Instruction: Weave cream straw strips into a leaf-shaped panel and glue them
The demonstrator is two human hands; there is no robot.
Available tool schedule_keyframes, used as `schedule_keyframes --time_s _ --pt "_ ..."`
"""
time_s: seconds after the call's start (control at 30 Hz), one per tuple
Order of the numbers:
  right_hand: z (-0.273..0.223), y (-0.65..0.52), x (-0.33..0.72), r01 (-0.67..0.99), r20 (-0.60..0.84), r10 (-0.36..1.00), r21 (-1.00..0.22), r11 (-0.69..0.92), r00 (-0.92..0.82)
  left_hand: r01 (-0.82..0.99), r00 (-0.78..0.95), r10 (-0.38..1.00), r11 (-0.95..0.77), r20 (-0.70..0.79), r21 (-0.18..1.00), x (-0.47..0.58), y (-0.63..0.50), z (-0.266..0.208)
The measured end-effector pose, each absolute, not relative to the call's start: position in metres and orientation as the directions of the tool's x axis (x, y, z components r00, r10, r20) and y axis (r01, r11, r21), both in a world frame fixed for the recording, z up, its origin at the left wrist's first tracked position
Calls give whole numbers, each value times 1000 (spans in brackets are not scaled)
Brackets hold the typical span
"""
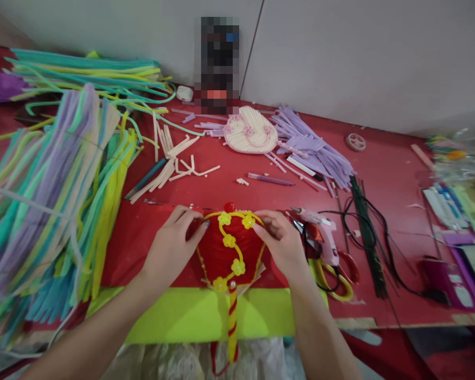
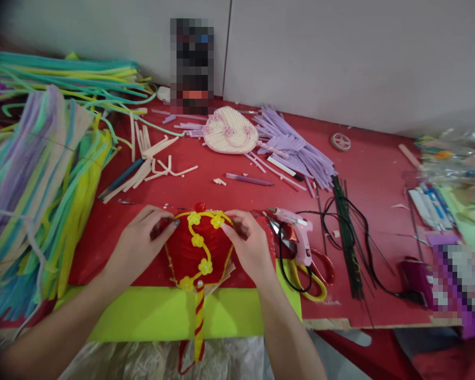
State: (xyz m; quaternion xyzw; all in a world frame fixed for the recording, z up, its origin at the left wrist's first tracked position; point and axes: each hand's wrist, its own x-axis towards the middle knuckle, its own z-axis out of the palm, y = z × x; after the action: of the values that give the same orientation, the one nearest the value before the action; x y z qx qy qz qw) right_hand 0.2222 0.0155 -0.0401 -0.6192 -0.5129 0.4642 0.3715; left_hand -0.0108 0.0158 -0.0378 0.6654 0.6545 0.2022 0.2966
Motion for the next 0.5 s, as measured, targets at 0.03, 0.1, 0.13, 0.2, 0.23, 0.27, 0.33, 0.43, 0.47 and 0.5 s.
schedule_keyframes --time_s 0.03,0.1,0.13,0.2,0.23,0.27,0.33,0.43,0.47,0.5 --pt "-38 15 222 274 -183 982 -943 -191 53 722 39 994 42 -101 691 -11 17 -36" --pt "-34 14 221 257 -154 985 -951 -171 83 585 5 994 83 -106 807 -11 19 -33" --pt "-32 13 221 253 -136 986 -954 -158 100 473 9 990 122 -143 873 -10 20 -31" --pt "-29 12 219 248 -100 986 -960 -130 132 199 53 957 269 -285 942 -10 20 -29" --pt "-28 11 219 246 -82 986 -962 -117 147 67 93 922 371 -376 926 -10 19 -28" --pt "-28 10 219 244 -67 985 -964 -105 159 -41 135 876 471 -463 881 -10 18 -28" --pt "-27 10 219 237 -49 984 -967 -89 169 -168 210 796 601 -567 781 -9 16 -29" --pt "-28 9 219 226 -47 987 -971 -81 151 -205 272 788 608 -552 767 -8 13 -31" --pt "-28 10 219 224 -53 988 -971 -84 142 -197 273 801 588 -532 785 -8 13 -32" --pt "-27 10 219 222 -61 989 -971 -90 134 -181 271 813 570 -516 802 -8 13 -33"
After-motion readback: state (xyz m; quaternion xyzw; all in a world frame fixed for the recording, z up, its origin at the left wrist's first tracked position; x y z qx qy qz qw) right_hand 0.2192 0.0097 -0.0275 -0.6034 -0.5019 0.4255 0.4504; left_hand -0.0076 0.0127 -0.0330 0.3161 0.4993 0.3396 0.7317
